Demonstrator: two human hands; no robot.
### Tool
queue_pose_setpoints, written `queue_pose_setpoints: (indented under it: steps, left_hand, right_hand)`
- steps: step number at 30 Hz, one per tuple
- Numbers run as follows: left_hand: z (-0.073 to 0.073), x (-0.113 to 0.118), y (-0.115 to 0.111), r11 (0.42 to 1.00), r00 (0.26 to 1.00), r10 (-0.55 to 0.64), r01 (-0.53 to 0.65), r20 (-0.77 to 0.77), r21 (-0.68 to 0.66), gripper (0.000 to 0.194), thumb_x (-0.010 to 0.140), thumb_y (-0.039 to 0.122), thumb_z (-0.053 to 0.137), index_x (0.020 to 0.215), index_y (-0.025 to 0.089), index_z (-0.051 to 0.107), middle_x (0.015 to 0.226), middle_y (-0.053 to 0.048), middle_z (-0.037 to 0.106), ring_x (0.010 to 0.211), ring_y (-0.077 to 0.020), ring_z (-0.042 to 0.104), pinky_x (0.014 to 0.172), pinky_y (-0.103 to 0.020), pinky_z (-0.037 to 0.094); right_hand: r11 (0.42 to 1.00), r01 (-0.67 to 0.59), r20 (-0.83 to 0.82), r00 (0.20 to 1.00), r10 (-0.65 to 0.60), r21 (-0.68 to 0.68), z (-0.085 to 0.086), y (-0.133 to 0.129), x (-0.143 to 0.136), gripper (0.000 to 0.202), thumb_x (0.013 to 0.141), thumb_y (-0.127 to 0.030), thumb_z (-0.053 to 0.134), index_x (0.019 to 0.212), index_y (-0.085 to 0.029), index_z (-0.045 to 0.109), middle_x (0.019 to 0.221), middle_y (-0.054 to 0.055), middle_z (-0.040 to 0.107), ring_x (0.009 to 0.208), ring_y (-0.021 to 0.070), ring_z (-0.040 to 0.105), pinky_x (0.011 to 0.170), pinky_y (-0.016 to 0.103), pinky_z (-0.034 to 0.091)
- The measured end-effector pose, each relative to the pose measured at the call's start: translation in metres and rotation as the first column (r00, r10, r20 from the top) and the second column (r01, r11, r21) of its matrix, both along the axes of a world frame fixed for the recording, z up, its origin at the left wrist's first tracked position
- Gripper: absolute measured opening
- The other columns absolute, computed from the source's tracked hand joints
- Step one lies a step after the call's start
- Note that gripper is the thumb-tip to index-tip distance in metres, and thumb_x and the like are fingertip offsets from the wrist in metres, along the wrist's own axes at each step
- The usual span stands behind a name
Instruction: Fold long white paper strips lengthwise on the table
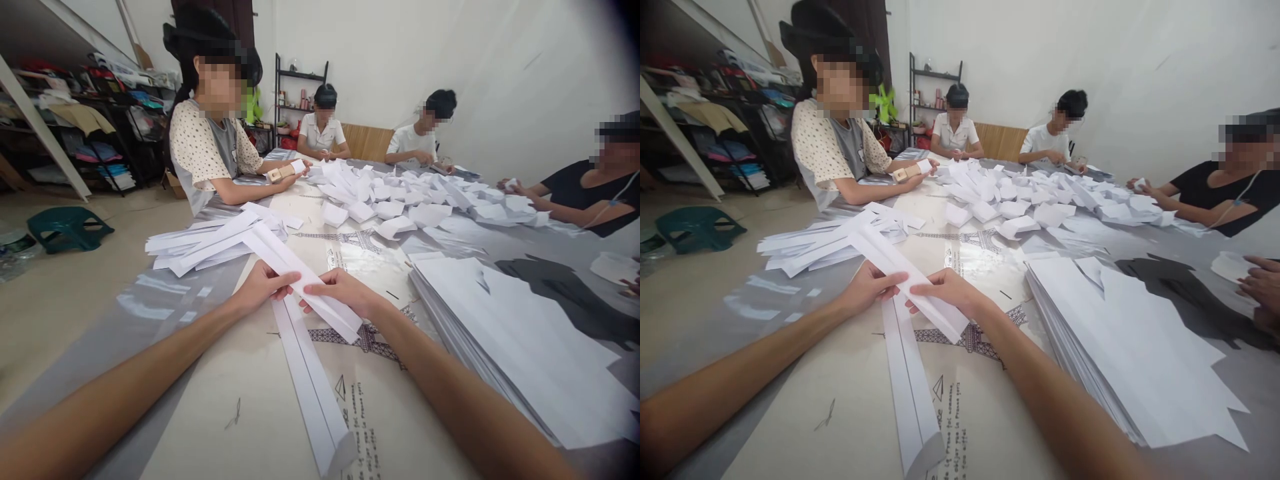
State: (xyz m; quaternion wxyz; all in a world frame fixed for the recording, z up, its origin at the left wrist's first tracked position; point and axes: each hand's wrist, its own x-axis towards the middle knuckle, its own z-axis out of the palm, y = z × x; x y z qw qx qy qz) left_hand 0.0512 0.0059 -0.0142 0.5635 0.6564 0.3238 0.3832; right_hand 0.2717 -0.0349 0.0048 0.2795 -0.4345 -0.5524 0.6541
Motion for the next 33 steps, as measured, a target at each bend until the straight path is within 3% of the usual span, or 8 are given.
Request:
queue_pose_setpoints:
  steps: [15, 23, 33]
  left_hand:
    - [-0.0015, -0.0004, 0.0002, 1.000, 0.998, -0.021, 0.021, -0.053, -0.009, 0.041, 0.083, 0.043, 0.076, 0.059, 0.012, 0.063, 0.052, -0.001, 0.058, 0.041, -0.0060, 0.044, 0.040, -0.019, 0.033]
    - [-0.0053, -0.0011, 0.0030, 0.999, 0.999, 0.037, -0.037, 0.028, -0.020, 0.041, 0.083, 0.043, 0.076, 0.060, 0.012, 0.063, 0.053, -0.001, 0.058, 0.043, -0.0056, 0.043, 0.042, -0.019, 0.032]
    - [-0.0069, -0.0009, 0.0049, 0.999, 0.999, 0.019, -0.021, -0.028, -0.044, 0.040, 0.083, 0.047, 0.076, 0.066, 0.012, 0.066, 0.053, -0.001, 0.058, 0.043, -0.0066, 0.044, 0.042, -0.019, 0.033]
  right_hand:
    - [0.996, 0.049, 0.073, 0.996, -0.054, 0.072, -0.0023, -0.0008, -0.0038, 0.032, 0.075, -0.050, 0.082, 0.086, -0.020, 0.082, 0.089, 0.009, 0.079, 0.081, 0.0217, 0.073, 0.073, 0.031, 0.057]
    - [0.999, 0.037, 0.035, 0.999, -0.038, 0.033, -0.0020, 0.0004, -0.0017, 0.031, 0.074, -0.050, 0.083, 0.085, -0.021, 0.082, 0.093, 0.009, 0.079, 0.084, 0.0233, 0.075, 0.073, 0.032, 0.059]
    - [0.996, 0.064, 0.069, 0.995, -0.068, 0.064, -0.0060, 0.0008, -0.0026, 0.031, 0.074, -0.051, 0.082, 0.082, -0.021, 0.082, 0.087, 0.008, 0.079, 0.078, 0.0206, 0.073, 0.070, 0.030, 0.056]
